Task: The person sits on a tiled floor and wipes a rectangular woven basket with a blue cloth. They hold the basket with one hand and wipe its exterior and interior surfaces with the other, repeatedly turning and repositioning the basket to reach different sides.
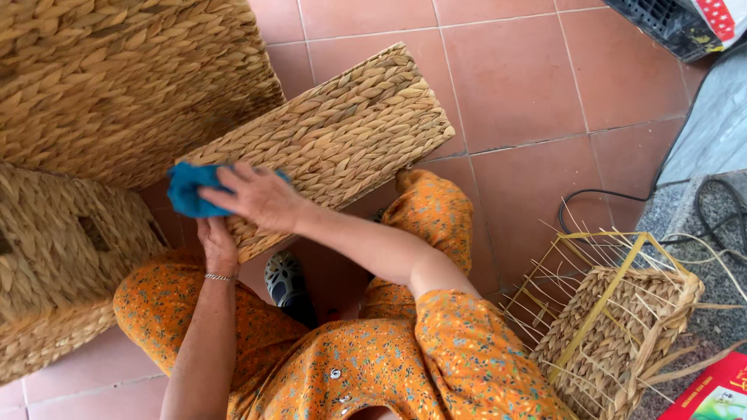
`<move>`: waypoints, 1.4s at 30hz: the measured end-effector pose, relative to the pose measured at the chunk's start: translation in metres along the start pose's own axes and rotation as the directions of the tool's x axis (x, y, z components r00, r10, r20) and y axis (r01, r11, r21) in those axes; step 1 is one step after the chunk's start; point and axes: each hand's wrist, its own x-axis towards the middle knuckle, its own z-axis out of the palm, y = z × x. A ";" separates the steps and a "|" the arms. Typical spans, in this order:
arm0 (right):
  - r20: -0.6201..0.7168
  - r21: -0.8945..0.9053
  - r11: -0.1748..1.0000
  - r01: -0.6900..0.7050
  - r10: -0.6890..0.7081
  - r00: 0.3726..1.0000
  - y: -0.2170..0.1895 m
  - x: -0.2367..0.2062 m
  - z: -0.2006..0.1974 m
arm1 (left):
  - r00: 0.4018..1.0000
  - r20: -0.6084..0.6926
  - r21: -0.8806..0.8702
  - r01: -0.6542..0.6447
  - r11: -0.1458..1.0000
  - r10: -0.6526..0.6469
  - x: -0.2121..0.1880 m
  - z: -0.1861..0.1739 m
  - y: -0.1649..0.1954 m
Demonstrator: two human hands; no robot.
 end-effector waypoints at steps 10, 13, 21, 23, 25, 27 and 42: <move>-0.304 -0.350 0.583 -0.733 0.669 0.678 0.224 -0.094 -0.148 | 0.993 -0.031 0.013 -0.116 0.993 0.116 0.006 0.008 -0.009; -0.446 -0.447 0.556 -0.700 0.540 0.714 0.223 -0.093 -0.137 | 0.994 -0.032 0.005 -0.101 0.995 0.101 0.012 0.008 -0.012; 0.047 0.018 0.976 -0.218 0.217 0.975 -0.001 -0.033 -0.019 | 0.997 -0.002 -0.134 -0.073 0.988 0.073 0.026 -0.001 -0.028; 0.135 -0.057 0.996 -0.065 0.073 0.988 -0.019 -0.037 -0.016 | 0.995 0.031 -0.170 -0.091 0.981 0.097 0.024 -0.003 -0.032; 0.109 -0.073 0.997 0.002 0.006 0.994 -0.005 -0.050 -0.029 | 0.994 0.033 -0.153 -0.099 0.983 0.105 0.022 -0.003 -0.033; 0.174 -0.230 0.973 -0.030 0.071 0.982 0.036 -0.070 -0.059 | 0.992 0.021 -0.107 -0.120 0.987 0.122 0.022 -0.001 -0.033; -0.032 -0.062 0.793 -0.606 0.605 0.796 0.091 -0.084 -0.120 | 0.998 -0.058 0.018 -0.036 0.999 0.037 0.011 0.001 -0.001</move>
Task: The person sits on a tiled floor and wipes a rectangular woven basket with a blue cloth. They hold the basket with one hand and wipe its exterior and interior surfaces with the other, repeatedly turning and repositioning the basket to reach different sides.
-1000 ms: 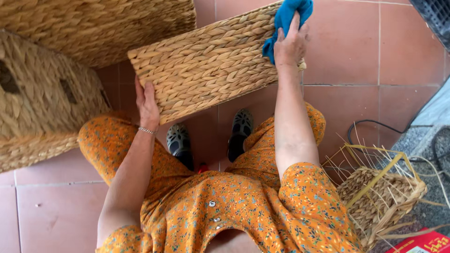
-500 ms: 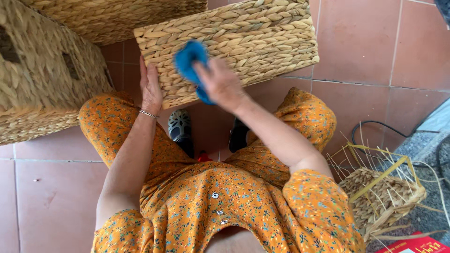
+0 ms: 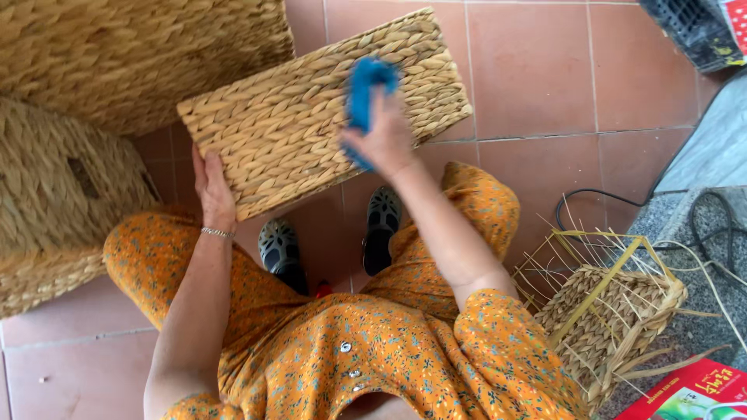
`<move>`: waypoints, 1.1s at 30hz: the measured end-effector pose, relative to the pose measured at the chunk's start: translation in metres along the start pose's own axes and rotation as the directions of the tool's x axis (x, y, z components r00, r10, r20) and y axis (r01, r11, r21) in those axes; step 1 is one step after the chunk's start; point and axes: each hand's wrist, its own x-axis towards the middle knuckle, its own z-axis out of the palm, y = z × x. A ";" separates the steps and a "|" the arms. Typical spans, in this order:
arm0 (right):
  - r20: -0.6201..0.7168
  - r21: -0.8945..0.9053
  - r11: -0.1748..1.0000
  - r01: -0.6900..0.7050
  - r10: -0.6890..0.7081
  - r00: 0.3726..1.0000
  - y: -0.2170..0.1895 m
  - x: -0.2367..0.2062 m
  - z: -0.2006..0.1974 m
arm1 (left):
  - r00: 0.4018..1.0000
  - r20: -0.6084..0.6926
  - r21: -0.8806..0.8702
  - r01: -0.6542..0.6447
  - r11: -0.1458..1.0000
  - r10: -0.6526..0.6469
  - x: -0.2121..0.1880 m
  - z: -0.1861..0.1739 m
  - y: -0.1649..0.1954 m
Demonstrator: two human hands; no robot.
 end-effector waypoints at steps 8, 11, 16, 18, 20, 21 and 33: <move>0.172 0.083 0.863 0.499 -0.505 0.846 -0.095 -0.047 0.049 | 0.998 0.022 -0.067 0.052 0.996 -0.051 0.000 -0.006 -0.006; 0.175 0.042 0.956 0.291 -0.293 0.940 -0.032 -0.019 0.020 | 1.000 0.022 -0.074 -0.008 0.997 0.010 -0.001 -0.005 -0.008; -0.209 -0.098 0.910 -0.403 0.377 0.902 0.087 0.019 -0.050 | 1.000 0.010 -0.124 -0.003 0.992 0.005 -0.006 0.002 -0.003; -0.348 -0.095 0.928 -0.361 0.309 0.885 0.104 0.028 -0.051 | 1.000 0.016 -0.155 -0.009 0.988 0.012 -0.008 0.006 0.000; -0.392 -0.096 0.934 -0.345 0.283 0.875 0.097 0.040 -0.037 | 1.000 0.022 -0.182 0.004 0.983 0.000 -0.007 0.010 0.003; -0.367 -0.096 0.931 -0.353 0.296 0.882 0.083 0.045 -0.025 | 1.000 0.020 -0.190 0.011 0.982 -0.008 -0.008 0.010 0.004; 0.190 0.149 0.902 0.404 -0.427 0.884 -0.158 0.012 0.093 | 0.992 0.066 -0.028 0.107 0.994 -0.105 -0.009 0.006 0.025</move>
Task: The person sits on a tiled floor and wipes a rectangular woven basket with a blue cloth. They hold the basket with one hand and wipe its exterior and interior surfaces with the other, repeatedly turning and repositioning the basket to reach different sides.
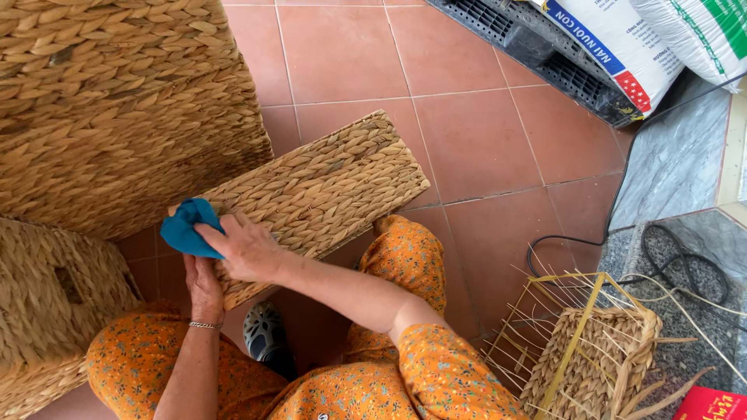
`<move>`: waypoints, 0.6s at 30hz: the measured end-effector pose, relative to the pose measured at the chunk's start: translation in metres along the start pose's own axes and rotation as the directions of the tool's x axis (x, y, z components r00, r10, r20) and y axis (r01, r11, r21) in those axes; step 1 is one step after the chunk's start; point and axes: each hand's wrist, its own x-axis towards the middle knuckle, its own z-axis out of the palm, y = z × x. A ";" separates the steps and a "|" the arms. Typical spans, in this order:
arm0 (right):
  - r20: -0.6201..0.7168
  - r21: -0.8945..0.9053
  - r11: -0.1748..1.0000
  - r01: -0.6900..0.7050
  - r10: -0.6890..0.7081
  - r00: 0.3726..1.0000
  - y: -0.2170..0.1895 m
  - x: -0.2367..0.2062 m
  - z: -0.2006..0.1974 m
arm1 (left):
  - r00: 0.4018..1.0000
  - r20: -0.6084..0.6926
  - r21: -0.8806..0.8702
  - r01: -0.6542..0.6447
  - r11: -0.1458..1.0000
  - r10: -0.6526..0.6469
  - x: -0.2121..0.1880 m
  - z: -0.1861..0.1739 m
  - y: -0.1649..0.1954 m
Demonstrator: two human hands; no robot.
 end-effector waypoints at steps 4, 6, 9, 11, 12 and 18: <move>-0.112 -0.129 0.991 0.020 -0.035 0.993 0.072 -0.004 -0.047 | 0.999 -0.019 0.070 0.033 0.997 -0.032 -0.005 0.002 -0.001; -0.211 -0.153 0.968 -0.200 0.165 0.963 0.132 -0.006 -0.087 | 0.999 -0.033 0.098 0.040 0.994 -0.037 -0.006 0.003 -0.001; -0.275 -0.163 0.746 -0.645 0.594 0.756 0.209 -0.034 -0.146 | 1.000 -0.008 0.060 0.001 0.998 0.000 -0.004 0.006 0.001; -0.445 -0.207 0.581 -0.787 0.661 0.604 0.240 -0.048 -0.168 | 1.000 -0.023 0.049 0.005 0.999 -0.004 -0.004 0.008 0.003; -0.493 -0.190 0.600 -0.777 0.627 0.604 0.243 -0.050 -0.173 | 0.999 -0.031 0.045 0.006 0.999 -0.005 -0.003 0.008 0.003; -0.368 -0.176 0.905 -0.388 0.305 0.878 0.138 -0.013 -0.084 | 0.999 -0.047 -0.007 -0.010 1.000 0.010 0.008 0.002 -0.015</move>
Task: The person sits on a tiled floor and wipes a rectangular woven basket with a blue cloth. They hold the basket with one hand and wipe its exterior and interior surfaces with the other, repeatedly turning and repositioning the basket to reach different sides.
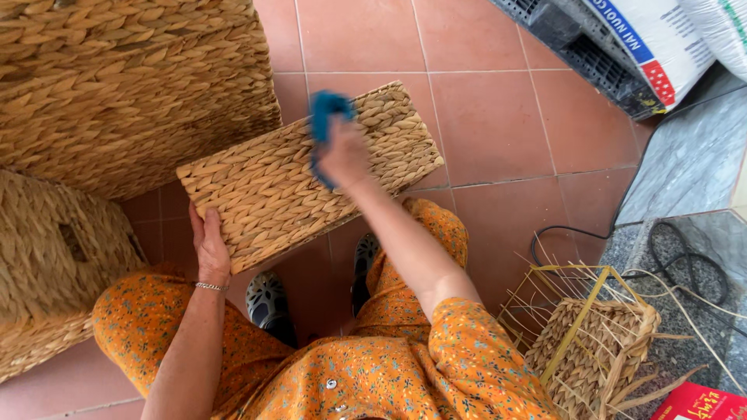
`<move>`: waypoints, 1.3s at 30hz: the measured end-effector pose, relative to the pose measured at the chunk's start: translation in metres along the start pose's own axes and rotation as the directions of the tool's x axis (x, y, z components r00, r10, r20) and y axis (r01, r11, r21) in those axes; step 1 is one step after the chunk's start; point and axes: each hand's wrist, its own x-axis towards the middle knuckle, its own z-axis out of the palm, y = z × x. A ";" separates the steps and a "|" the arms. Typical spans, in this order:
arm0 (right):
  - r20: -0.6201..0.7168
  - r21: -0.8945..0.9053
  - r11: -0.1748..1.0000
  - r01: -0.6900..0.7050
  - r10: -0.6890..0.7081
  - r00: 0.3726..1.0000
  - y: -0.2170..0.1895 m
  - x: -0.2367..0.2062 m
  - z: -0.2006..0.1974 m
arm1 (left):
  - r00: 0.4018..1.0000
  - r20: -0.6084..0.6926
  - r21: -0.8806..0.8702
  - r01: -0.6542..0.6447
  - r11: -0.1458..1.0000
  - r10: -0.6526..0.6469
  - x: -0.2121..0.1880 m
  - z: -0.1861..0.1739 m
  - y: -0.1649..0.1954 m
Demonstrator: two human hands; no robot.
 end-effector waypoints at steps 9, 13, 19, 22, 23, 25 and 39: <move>0.382 0.230 0.880 0.416 -0.475 0.793 -0.111 -0.091 0.015 | 0.996 0.090 -0.078 0.017 0.997 -0.010 0.003 -0.008 -0.009; 0.202 0.259 0.910 0.325 -0.380 0.903 -0.013 -0.064 -0.027 | 0.996 0.030 -0.003 0.083 0.997 -0.083 -0.001 0.000 0.006; -0.014 -0.228 0.942 -0.246 0.250 0.968 0.111 -0.041 -0.083 | 0.998 0.021 -0.108 -0.057 0.993 0.060 0.001 0.004 0.001; -0.071 -0.156 0.925 -0.347 0.340 0.938 0.100 -0.043 -0.068 | 0.996 0.025 -0.169 -0.081 0.982 0.086 0.003 0.002 -0.005; -0.010 -0.163 0.903 -0.397 0.401 0.916 0.085 -0.043 -0.057 | 0.997 0.019 -0.174 -0.076 0.982 0.081 0.003 0.000 -0.007; 0.170 -0.065 0.918 -0.390 0.396 0.903 0.045 -0.047 -0.037 | 0.998 0.016 -0.183 -0.062 0.981 0.066 0.002 -0.002 -0.008; 0.185 0.083 0.951 0.299 -0.310 0.933 -0.015 -0.082 -0.010 | 0.999 0.044 -0.100 -0.024 0.995 0.028 -0.013 -0.008 0.000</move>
